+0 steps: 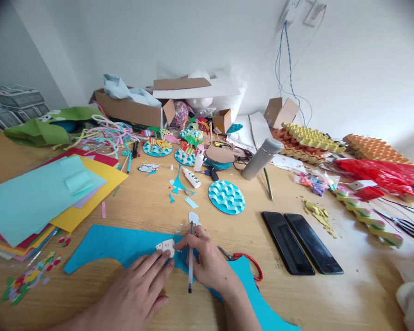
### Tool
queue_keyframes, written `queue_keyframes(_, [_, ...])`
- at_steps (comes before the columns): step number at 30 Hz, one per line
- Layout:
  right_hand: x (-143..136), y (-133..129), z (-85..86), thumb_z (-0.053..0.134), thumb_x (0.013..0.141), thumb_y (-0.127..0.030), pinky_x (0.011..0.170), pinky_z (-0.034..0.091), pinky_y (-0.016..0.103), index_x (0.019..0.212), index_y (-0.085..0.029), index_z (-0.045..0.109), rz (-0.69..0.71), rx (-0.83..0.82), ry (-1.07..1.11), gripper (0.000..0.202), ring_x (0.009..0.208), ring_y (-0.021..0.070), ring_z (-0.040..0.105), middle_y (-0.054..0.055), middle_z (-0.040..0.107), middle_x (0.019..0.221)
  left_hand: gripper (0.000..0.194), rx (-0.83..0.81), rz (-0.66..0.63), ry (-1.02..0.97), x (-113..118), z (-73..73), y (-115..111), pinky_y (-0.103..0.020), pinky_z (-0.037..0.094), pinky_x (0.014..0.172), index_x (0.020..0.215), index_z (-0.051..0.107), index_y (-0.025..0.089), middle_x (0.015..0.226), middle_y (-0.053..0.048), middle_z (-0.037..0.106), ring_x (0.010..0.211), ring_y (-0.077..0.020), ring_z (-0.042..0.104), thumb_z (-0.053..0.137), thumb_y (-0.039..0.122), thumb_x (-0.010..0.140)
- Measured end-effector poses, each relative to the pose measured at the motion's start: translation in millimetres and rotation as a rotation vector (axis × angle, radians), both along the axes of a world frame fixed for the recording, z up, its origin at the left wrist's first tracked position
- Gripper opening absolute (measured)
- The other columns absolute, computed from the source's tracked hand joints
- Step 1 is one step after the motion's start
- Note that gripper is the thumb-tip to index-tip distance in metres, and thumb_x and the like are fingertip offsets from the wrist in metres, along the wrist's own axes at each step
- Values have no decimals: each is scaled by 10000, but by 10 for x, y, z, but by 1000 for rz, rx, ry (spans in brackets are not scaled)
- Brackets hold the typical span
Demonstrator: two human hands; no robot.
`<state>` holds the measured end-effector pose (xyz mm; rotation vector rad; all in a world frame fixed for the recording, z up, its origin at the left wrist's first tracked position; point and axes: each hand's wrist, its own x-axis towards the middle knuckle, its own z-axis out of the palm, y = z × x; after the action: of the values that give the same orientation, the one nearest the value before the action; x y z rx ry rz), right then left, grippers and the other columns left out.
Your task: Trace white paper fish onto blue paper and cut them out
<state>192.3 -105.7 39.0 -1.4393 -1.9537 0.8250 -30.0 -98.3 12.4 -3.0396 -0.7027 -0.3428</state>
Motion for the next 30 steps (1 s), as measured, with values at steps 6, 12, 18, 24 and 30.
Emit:
queue_keyframes(6, [-11, -6, 13, 474, 697, 73, 768, 479, 332, 994, -250, 696, -17, 0, 0, 492, 865, 203, 550, 45, 548, 908, 504, 22, -5, -17, 3, 0, 11, -393, 383, 948, 1288, 561, 91, 1310, -146, 596, 1195, -270, 549, 381, 454, 988])
queue_keyframes(12, [-3, 1, -1, 480, 696, 67, 773, 472, 337, 976, -236, 693, -12, 3, 7, 464, 878, 207, 545, 52, 550, 917, 507, 57, 24, -43, 10, -20, -2, -394, 381, 942, 1279, 567, 102, 1323, -132, 588, 1187, -266, 559, 368, 467, 989])
queue_keyframes(18, [4, 6, -14, 487, 722, 45, 771, 464, 338, 961, -218, 693, -22, 11, 35, 411, 869, 207, 546, 57, 562, 909, 512, 32, 40, -47, 18, -33, -9, -400, 376, 944, 1284, 563, 113, 1339, -127, 576, 1185, -273, 557, 375, 482, 983])
queue_keyframes(24, [18, 8, -17, 483, 739, 35, 760, 459, 317, 942, -218, 699, -39, 38, 76, 390, 868, 195, 552, 50, 575, 898, 508, -10, 39, -47, 9, -40, -3, -404, 368, 949, 1297, 551, 122, 1343, -122, 574, 1192, -272, 545, 387, 483, 979])
queue_keyframes(30, [16, 7, -26, 489, 738, 35, 752, 461, 309, 939, -216, 702, -31, 48, 85, 386, 860, 191, 557, 50, 576, 891, 498, 40, 53, -71, 12, -58, -6, -392, 365, 953, 1285, 558, 131, 1335, -97, 585, 1179, -255, 560, 366, 479, 985])
